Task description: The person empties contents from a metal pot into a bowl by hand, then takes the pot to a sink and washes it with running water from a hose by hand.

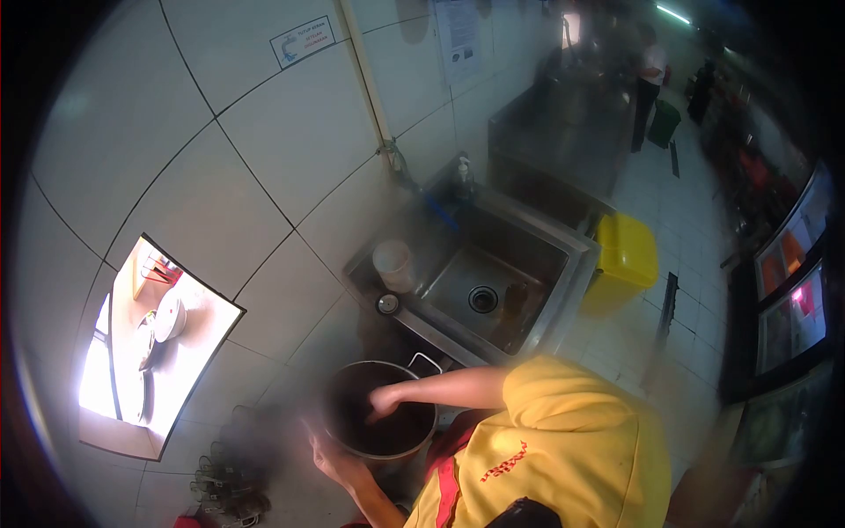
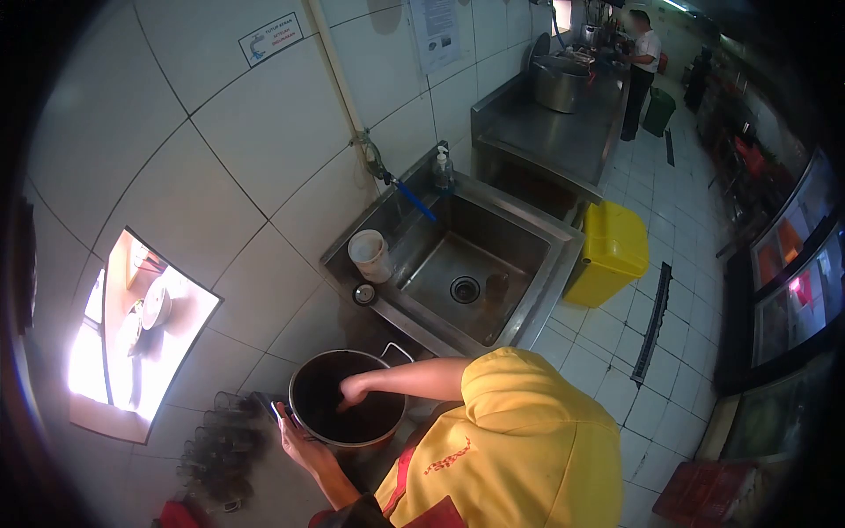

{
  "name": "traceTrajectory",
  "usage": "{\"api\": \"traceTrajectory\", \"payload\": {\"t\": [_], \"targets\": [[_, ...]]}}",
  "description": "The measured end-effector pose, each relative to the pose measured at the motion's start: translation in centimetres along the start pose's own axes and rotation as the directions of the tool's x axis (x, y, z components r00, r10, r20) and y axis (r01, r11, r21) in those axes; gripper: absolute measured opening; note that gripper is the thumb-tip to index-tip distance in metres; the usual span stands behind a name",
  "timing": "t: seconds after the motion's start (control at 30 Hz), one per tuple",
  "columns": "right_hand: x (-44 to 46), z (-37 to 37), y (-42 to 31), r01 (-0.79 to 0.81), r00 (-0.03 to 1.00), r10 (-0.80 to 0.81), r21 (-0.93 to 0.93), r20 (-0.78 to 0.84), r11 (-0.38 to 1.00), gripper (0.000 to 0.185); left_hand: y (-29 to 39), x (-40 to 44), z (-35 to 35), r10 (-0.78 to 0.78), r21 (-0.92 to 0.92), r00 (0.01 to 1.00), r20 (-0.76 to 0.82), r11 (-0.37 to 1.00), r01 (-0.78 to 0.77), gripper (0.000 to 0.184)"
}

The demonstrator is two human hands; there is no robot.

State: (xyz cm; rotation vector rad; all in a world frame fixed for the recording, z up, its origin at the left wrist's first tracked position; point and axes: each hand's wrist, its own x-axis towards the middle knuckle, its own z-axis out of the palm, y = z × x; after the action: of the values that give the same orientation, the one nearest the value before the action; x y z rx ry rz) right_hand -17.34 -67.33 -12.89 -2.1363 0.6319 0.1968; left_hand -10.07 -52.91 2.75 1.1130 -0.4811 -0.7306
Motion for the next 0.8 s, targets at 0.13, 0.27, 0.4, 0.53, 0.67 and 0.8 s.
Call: {"api": "traceTrajectory", "payload": {"t": [0.13, 0.27, 0.4, 0.53, 0.67, 0.8], "targets": [[0.3, -0.1, 0.1, -0.029, 0.999, 0.029, -0.026, 0.037, 0.999, 0.060, -0.3, 0.0, -0.4, 0.026, -0.032, 1.000, 0.015, 0.999, -0.026, 0.042], [0.0, -0.3, -0.2, -0.045, 0.998, 0.046, -0.050, 0.030, 0.998, 0.060, -0.2, -0.2, -0.6, 0.002, -0.051, 0.999, 0.035, 0.999, 0.000, 0.042], [-0.2, -0.2, -0.7, -0.066, 0.998, 0.065, -0.034, -0.022, 0.997, 0.060, -0.6, -0.4, -1.4, 0.017, -0.031, 0.998, 0.063, 0.999, -0.015, 0.043], [-0.6, -0.5, -1.3, -0.086, 0.996, 0.086, -0.016, -0.036, 0.996, 0.060, -0.6, -0.6, -1.5, 0.007, -0.032, 0.998, 0.067, 0.999, -0.005, 0.043], [-0.4, -0.3, -1.6, -0.109, 0.994, 0.109, -0.010, -0.029, 0.994, 0.058, -0.5, -1.0, -1.3, -0.024, -0.038, 0.999, 0.028, 0.999, 0.025, 0.043], [0.7, 0.7, -1.3, -0.014, 0.991, 0.012, -0.017, -0.131, 1.000, 0.057, -0.6, -1.3, -1.3, -0.031, -0.017, 0.998, 0.055, 0.999, 0.032, 0.041]]}}
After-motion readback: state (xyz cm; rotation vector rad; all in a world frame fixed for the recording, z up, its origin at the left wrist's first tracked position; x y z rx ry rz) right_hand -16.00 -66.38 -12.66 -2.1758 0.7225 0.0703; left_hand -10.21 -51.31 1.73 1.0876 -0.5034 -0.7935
